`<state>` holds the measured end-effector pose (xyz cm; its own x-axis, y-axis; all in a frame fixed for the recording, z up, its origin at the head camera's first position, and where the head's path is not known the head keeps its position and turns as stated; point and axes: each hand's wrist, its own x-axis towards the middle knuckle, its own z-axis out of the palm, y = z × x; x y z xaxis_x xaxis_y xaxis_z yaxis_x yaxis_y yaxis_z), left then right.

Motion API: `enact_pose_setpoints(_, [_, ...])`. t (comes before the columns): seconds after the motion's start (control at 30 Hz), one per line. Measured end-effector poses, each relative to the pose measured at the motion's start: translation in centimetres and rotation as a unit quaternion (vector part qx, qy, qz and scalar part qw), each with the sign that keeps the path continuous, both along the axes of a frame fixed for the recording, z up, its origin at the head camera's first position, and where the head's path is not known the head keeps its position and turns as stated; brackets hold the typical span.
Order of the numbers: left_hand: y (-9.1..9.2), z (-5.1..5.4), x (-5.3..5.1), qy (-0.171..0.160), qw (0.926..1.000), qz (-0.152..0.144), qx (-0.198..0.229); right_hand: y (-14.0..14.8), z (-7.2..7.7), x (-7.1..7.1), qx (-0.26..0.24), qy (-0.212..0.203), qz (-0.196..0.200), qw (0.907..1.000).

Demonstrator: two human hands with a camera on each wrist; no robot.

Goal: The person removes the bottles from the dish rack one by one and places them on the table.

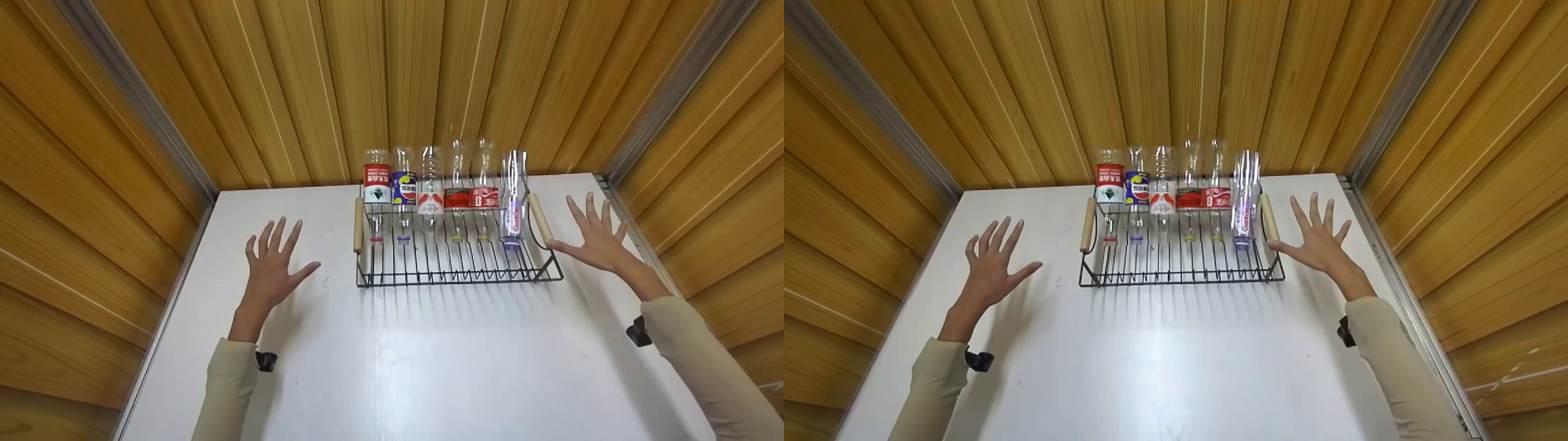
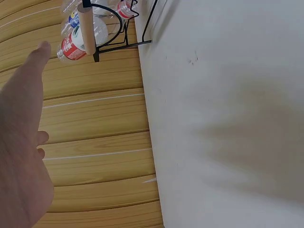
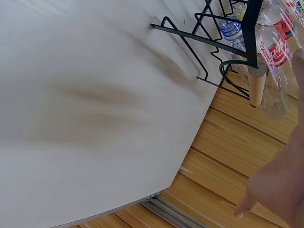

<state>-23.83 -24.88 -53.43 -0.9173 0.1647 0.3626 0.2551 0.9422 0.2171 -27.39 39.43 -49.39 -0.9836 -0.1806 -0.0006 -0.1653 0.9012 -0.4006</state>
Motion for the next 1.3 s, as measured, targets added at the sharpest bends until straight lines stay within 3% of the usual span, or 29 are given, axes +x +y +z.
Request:
enact_pose_setpoints(0.13, [0.6,-0.3,-0.5,-0.027,0.9973,0.000,0.069,-0.1,0.0,-0.6,-0.028,-0.016,-0.005,0.9995])
enact_pose_setpoints(0.3, [1.3,-0.6,-0.9,-0.059,0.9881,0.002,0.142,0.0,-0.3,-1.1,-0.060,-0.040,-0.011,0.9973])
enact_pose_setpoints(0.5, [2.2,-1.1,-1.4,-0.087,0.9787,-0.009,0.186,0.2,-0.7,-1.4,-0.105,-0.067,-0.012,0.9921])
enact_pose_setpoints(0.63, [3.0,-1.5,-1.5,-0.104,0.9721,-0.034,0.207,0.3,-0.9,-1.5,-0.139,-0.096,-0.017,0.9855])
enact_pose_setpoints(0.7, [3.4,-1.7,-1.5,-0.121,0.9611,-0.054,0.242,0.2,-1.0,-1.4,-0.154,-0.109,-0.017,0.9818])
enact_pose_setpoints(0.83, [4.3,-1.8,-1.4,-0.160,0.9282,-0.102,0.320,0.3,-1.0,-1.0,-0.173,-0.126,-0.018,0.9767])
enact_pose_setpoints(0.9, [4.9,-1.9,-1.4,-0.169,0.9156,-0.120,0.345,0.4,-0.9,-0.9,-0.177,-0.126,-0.020,0.9760])
enact_pose_setpoints(1.1, [6.5,-2.3,-2.1,-0.173,0.8897,-0.139,0.399,-0.3,-0.5,-1.7,-0.190,-0.109,-0.018,0.9756])
enact_pose_setpoints(1.3, [7.7,-3.1,-2.8,-0.218,0.8658,-0.143,0.427,-1.5,-0.1,-3.2,-0.196,-0.102,-0.010,0.9753])
